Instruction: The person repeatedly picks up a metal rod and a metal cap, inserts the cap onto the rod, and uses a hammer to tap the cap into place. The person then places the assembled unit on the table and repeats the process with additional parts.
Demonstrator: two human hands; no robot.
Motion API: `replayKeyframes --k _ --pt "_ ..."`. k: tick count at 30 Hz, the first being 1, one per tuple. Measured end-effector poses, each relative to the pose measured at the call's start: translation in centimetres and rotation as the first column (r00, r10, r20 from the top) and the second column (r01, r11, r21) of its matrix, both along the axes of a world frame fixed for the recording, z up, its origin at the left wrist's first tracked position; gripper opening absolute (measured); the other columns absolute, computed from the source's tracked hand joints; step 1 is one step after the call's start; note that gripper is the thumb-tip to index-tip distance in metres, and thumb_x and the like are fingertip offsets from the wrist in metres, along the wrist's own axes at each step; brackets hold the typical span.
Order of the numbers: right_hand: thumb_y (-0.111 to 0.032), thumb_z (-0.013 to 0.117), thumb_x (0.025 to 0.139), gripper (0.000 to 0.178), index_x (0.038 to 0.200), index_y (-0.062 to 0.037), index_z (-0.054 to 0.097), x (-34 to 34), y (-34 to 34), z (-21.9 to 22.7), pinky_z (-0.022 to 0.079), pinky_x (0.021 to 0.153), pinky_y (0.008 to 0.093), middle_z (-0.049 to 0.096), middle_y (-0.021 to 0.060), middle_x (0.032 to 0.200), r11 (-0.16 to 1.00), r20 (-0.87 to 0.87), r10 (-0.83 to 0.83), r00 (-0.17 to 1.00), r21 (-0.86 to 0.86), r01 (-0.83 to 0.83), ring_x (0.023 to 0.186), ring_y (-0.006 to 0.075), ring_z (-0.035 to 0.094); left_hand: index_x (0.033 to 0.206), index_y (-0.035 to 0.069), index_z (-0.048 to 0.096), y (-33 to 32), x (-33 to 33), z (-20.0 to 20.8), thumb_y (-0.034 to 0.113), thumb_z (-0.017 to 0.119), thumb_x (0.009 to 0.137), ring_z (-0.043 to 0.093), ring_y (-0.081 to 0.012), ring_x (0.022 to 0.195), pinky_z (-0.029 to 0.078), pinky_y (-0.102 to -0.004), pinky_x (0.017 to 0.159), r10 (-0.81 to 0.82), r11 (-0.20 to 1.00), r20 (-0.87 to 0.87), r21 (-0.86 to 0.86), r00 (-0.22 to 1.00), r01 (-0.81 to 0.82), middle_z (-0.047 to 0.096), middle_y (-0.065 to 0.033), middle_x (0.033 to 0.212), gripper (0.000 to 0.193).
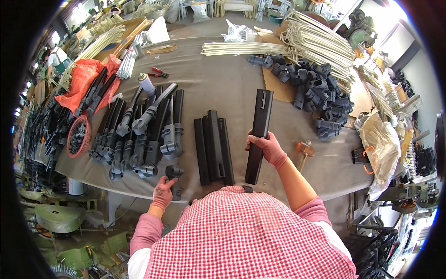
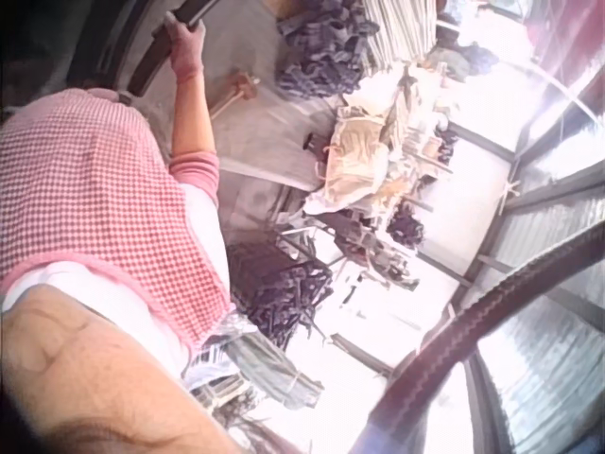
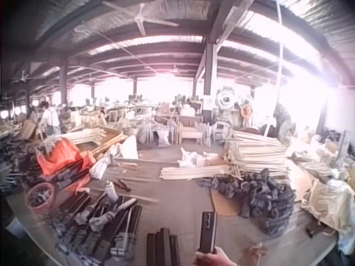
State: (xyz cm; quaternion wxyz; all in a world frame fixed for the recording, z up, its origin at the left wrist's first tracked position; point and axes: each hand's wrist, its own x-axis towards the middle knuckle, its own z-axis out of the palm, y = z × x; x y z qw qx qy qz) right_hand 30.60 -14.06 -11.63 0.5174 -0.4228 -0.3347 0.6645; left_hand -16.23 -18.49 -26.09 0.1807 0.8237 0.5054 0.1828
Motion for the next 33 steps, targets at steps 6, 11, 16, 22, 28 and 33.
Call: replayKeyframes --k 6,11,16,22,28,33 --pt "-0.013 0.073 0.09 0.026 0.109 -0.001 0.06 -3.7 -0.3 0.6 0.056 0.074 0.0351 0.066 0.0093 0.085 0.996 -0.116 0.085 0.99 -0.029 -0.089 0.076 0.0209 0.067 0.131 -0.006 0.038 -1.8 4.0 -3.9 0.033 0.088 0.067 0.049 -0.0408 0.126 0.045 -0.0443 0.103 0.719 0.635 -0.194 -0.207 0.668 -0.744 0.051 -0.0276 0.13 0.09" --pt "-0.02 0.073 0.089 0.03 0.11 -0.0026 0.06 -5.7 -3.1 -1.0 0.056 0.081 0.0384 0.07 0.011 0.09 0.943 -0.073 0.262 0.962 -0.195 -0.271 0.084 0.0229 0.069 0.123 -0.005 0.051 -1.0 4.6 -2.4 0.015 0.086 0.074 0.066 -0.02 0.078 0.056 -0.0343 0.068 0.881 0.398 0.272 -0.868 0.388 -0.297 0.067 -0.0109 0.097 0.063" --pt "-0.028 0.071 0.093 0.034 0.112 -0.0017 0.059 -6.4 -4.4 0.6 0.059 0.077 0.0403 0.065 0.0089 0.09 0.962 -0.13 0.217 0.967 -0.139 -0.235 0.078 0.0209 0.067 0.128 0.0 0.053 -1.6 9.2 6.9 0.008 0.081 0.08 0.069 -0.0187 0.086 0.059 -0.0368 0.076 0.667 0.667 0.716 -0.697 0.204 0.264 0.068 -0.0093 0.103 0.057" --pt "-0.036 0.07 0.095 0.042 0.113 -0.0022 0.052 -9.5 -3.8 4.5 0.059 0.068 0.0363 0.065 0.0105 0.086 0.932 -0.097 0.36 0.928 -0.001 -0.362 0.071 0.0207 0.067 0.121 -0.002 0.06 8.7 11.1 19.8 0.016 0.07 0.09 0.066 -0.0228 0.094 0.054 -0.0369 0.086 0.339 0.919 0.933 -0.3 -0.123 0.255 0.068 -0.0081 0.106 0.037" --pt "-0.026 0.069 0.096 0.03 0.108 -0.0042 0.052 -11.4 -5.1 6.0 0.055 0.068 0.0331 0.066 0.0097 0.084 0.894 0.105 0.43 0.897 0.088 -0.439 0.072 0.0189 0.067 0.12 -0.003 0.06 13.6 9.8 25.9 0.009 0.064 0.093 0.067 -0.0262 0.104 0.054 -0.0453 0.1 0.373 0.872 0.806 -0.137 -0.458 0.47 0.068 -0.0147 0.113 0.029" --pt "-0.027 0.073 0.094 0.03 0.105 -0.0039 0.056 -12.0 -6.0 5.7 0.054 0.066 0.0287 0.065 0.004 0.084 0.878 0.114 0.471 0.875 0.034 -0.477 0.071 0.0133 0.065 0.111 -0.001 0.062 14.6 10.2 28.0 0.012 0.065 0.092 0.065 -0.0293 0.103 0.051 -0.0507 0.103 0.201 0.908 0.865 0.012 -0.459 0.419 0.065 -0.0126 0.103 0.023"
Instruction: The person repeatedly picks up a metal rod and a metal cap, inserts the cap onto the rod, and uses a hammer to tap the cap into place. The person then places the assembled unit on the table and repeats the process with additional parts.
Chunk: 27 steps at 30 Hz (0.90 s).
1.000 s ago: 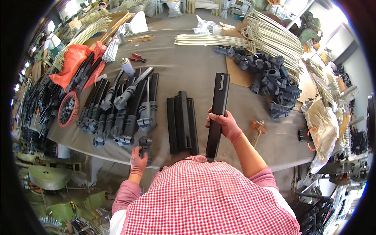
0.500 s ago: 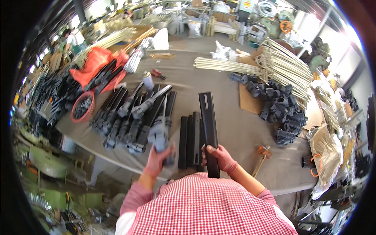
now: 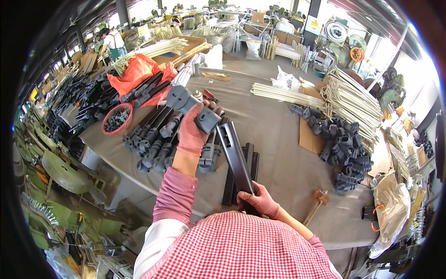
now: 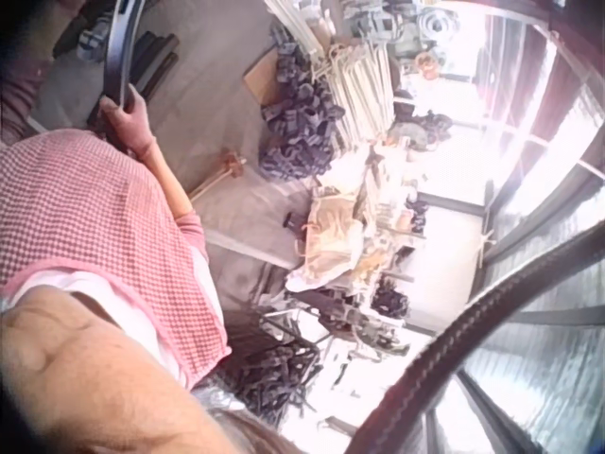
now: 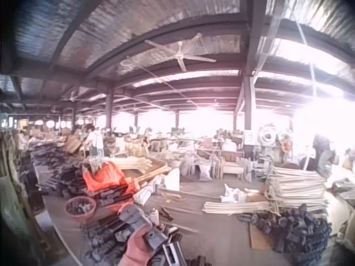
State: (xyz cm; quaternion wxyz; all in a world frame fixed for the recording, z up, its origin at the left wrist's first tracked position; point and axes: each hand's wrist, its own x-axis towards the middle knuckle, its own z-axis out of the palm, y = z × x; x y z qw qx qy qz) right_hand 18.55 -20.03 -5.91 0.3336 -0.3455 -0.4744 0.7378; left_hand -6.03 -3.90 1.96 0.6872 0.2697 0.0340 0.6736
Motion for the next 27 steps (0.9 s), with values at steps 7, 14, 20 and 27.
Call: replayKeyframes --k 7,14,20,27 --pt "-0.026 0.074 0.093 0.03 0.105 -0.004 0.058 -0.1 -0.2 0.5 0.054 0.068 0.0281 0.065 0.0032 0.085 1.0 0.049 -0.008 0.999 -0.006 0.008 0.072 0.0126 0.064 0.139 0.001 0.046 -1.7 -1.1 1.5 0.012 0.071 0.089 0.062 -0.0317 0.113 0.047 -0.0567 0.105 -0.163 0.978 -0.136 0.106 0.977 0.178 0.062 -0.0131 0.122 0.057" --pt "-0.022 0.074 0.092 0.032 0.112 -0.0033 0.057 -0.2 -0.2 0.2 0.053 0.07 0.0276 0.065 0.0021 0.087 1.0 0.065 0.02 0.998 0.0 -0.02 0.074 0.0104 0.064 0.131 0.002 0.054 -0.5 -1.1 1.6 0.028 0.076 0.09 0.064 -0.0275 0.109 0.05 -0.0542 0.105 0.033 0.995 -0.227 -0.088 0.973 -0.054 0.066 -0.0107 0.116 0.053" --pt "-0.023 0.076 0.091 0.032 0.109 -0.0038 0.058 0.1 -0.3 0.0 0.053 0.069 0.0272 0.065 0.0025 0.086 0.999 0.064 -0.036 0.997 0.033 0.034 0.073 0.0106 0.064 0.125 0.003 0.055 -0.6 1.7 3.3 0.014 0.068 0.094 0.065 -0.0338 0.11 0.054 -0.0554 0.099 -0.081 0.997 -0.36 -0.025 0.929 0.077 0.065 -0.0182 0.122 0.036" --pt "-0.024 0.075 0.092 0.028 0.104 -0.004 0.059 0.5 -0.6 0.1 0.052 0.07 0.0273 0.065 0.002 0.085 1.0 0.04 -0.016 0.999 -0.003 0.016 0.075 0.0112 0.062 0.118 -0.003 0.06 1.1 2.4 4.0 0.015 0.067 0.093 0.067 -0.0325 0.104 0.056 -0.0533 0.094 -0.252 0.966 -0.501 -0.085 0.828 0.243 0.067 -0.0174 0.112 0.032"
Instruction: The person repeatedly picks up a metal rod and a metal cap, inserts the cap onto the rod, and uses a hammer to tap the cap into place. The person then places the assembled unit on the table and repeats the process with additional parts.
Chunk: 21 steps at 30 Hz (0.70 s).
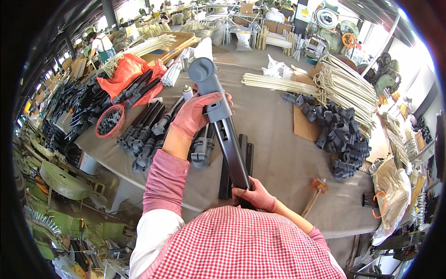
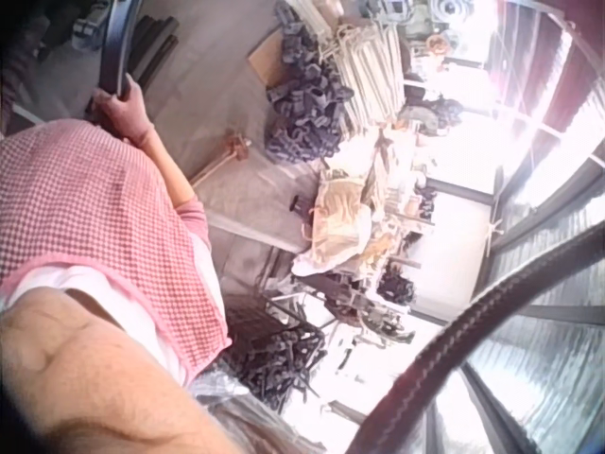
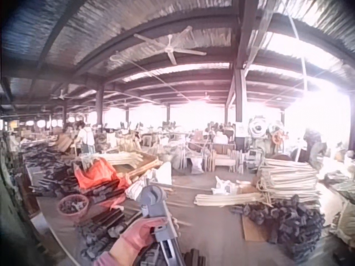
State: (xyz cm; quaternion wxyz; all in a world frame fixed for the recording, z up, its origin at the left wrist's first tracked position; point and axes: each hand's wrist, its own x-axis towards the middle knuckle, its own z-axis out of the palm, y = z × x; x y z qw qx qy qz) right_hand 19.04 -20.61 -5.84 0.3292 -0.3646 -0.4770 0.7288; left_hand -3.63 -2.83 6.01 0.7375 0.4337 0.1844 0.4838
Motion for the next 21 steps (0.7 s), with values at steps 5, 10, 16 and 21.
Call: replayKeyframes --k 5,10,16,21 --pt "-0.022 0.073 0.093 0.026 0.105 -0.0033 0.059 -0.1 0.0 -0.9 0.054 0.071 0.0301 0.064 0.004 0.085 0.994 -0.08 -0.059 0.995 -0.097 0.051 0.076 0.0136 0.063 0.112 -0.002 0.064 -3.3 2.3 -3.9 0.018 0.07 0.091 0.069 -0.0284 0.098 0.057 -0.043 0.089 -0.098 0.995 -0.255 -0.054 0.962 0.087 0.069 -0.0141 0.101 0.03" --pt "-0.029 0.067 0.096 0.036 0.118 -0.0016 0.057 1.6 0.5 -3.3 0.054 0.076 0.031 0.066 0.0083 0.098 0.984 -0.039 -0.1 0.994 -0.155 0.093 0.086 0.0159 0.065 0.117 0.01 0.064 -5.8 -0.5 -13.3 0.04 0.063 0.096 0.07 -0.021 0.097 0.059 -0.0393 0.085 0.04 0.882 -0.306 -0.436 0.951 -0.177 0.071 -0.0069 0.106 0.037" --pt "-0.026 0.062 0.098 0.026 0.113 -0.0047 0.062 6.3 0.1 -9.3 0.057 0.083 0.0347 0.069 0.0087 0.1 0.777 0.066 -0.557 0.828 -0.309 0.548 0.088 0.0207 0.068 0.101 0.015 0.069 -8.4 -12.0 -22.9 0.048 0.073 0.087 0.071 -0.0249 0.08 0.061 -0.0394 0.06 0.567 0.526 -0.08 -0.73 0.82 -0.436 0.072 -0.0057 0.094 0.036" --pt "-0.013 0.059 0.092 0.013 0.101 -0.0035 0.063 8.2 -0.8 -14.1 0.06 0.071 0.0363 0.069 0.0111 0.091 0.623 0.066 -0.666 0.743 -0.499 0.602 0.074 0.0227 0.068 0.106 0.003 0.068 -4.2 -24.7 -28.2 0.033 0.064 0.092 0.071 -0.0278 0.09 0.064 -0.0414 0.083 0.885 0.457 0.259 -0.637 0.386 -0.621 0.071 -0.0121 0.102 0.033"
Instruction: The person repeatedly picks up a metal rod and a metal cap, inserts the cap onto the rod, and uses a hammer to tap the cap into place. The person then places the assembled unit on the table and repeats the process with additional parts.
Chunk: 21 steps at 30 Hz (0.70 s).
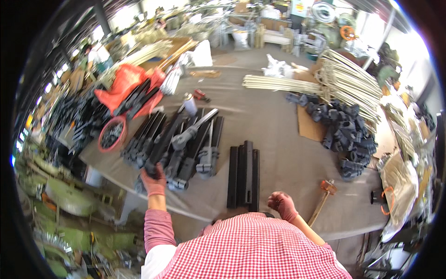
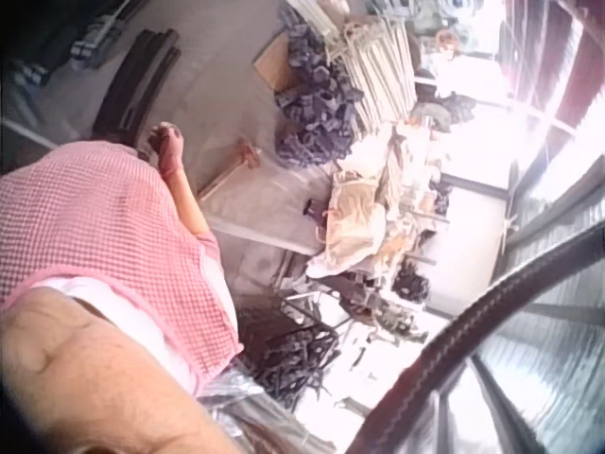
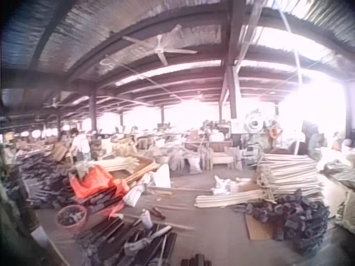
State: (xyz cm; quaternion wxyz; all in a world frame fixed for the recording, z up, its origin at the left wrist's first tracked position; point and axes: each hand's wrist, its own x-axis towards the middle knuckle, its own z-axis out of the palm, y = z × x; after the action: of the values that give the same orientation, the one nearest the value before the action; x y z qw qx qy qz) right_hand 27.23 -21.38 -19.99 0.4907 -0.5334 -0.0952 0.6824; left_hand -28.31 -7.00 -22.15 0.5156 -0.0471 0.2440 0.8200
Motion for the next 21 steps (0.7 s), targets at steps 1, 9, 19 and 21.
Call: replayKeyframes --k 1,9,19,21 --pt "-0.013 0.061 0.092 0.013 0.101 -0.0033 0.063 0.1 -0.3 -0.6 0.06 0.071 0.0356 0.069 0.0107 0.09 0.999 -0.004 0.046 0.999 -0.016 -0.046 0.074 0.0225 0.068 0.11 0.002 0.067 1.6 -2.9 -1.0 0.031 0.064 0.093 0.07 -0.0287 0.094 0.064 -0.0412 0.084 0.065 0.998 -0.066 -0.016 0.996 -0.066 0.071 -0.0125 0.107 0.034" --pt "-0.015 0.065 0.094 0.016 0.102 -0.0025 0.063 -1.8 -1.1 -1.4 0.056 0.067 0.0312 0.066 0.0073 0.088 0.979 0.075 0.196 0.978 -0.064 -0.192 0.073 0.0169 0.064 0.116 0.008 0.066 10.6 -13.6 -5.1 0.039 0.063 0.092 0.068 -0.0289 0.101 0.064 -0.048 0.082 0.382 0.918 0.151 -0.173 0.912 -0.356 0.07 -0.0115 0.112 0.039" --pt "-0.019 0.067 0.088 0.016 0.091 -0.0027 0.066 0.1 -1.9 -2.9 0.046 0.057 0.0278 0.06 0.0018 0.075 0.973 0.388 0.22 0.895 -0.023 -0.229 0.065 0.0117 0.055 0.128 -0.014 0.051 13.2 -10.9 -5.6 0.039 0.049 0.1 0.064 -0.0382 0.116 0.056 -0.0488 0.1 -0.071 0.977 0.075 -0.193 0.995 0.085 0.064 -0.0266 0.125 0.06" --pt "-0.021 0.065 0.087 0.02 0.093 -0.0016 0.067 2.5 -1.9 -2.9 0.046 0.057 0.0275 0.06 0.0017 0.074 0.984 0.471 0.177 0.864 -0.066 -0.165 0.065 0.0118 0.055 0.126 -0.012 0.056 12.2 -9.2 -4.8 0.037 0.046 0.102 0.061 -0.034 0.123 0.054 -0.0408 0.106 -0.274 0.956 -0.094 -0.138 0.957 0.26 0.061 -0.023 0.133 0.056"
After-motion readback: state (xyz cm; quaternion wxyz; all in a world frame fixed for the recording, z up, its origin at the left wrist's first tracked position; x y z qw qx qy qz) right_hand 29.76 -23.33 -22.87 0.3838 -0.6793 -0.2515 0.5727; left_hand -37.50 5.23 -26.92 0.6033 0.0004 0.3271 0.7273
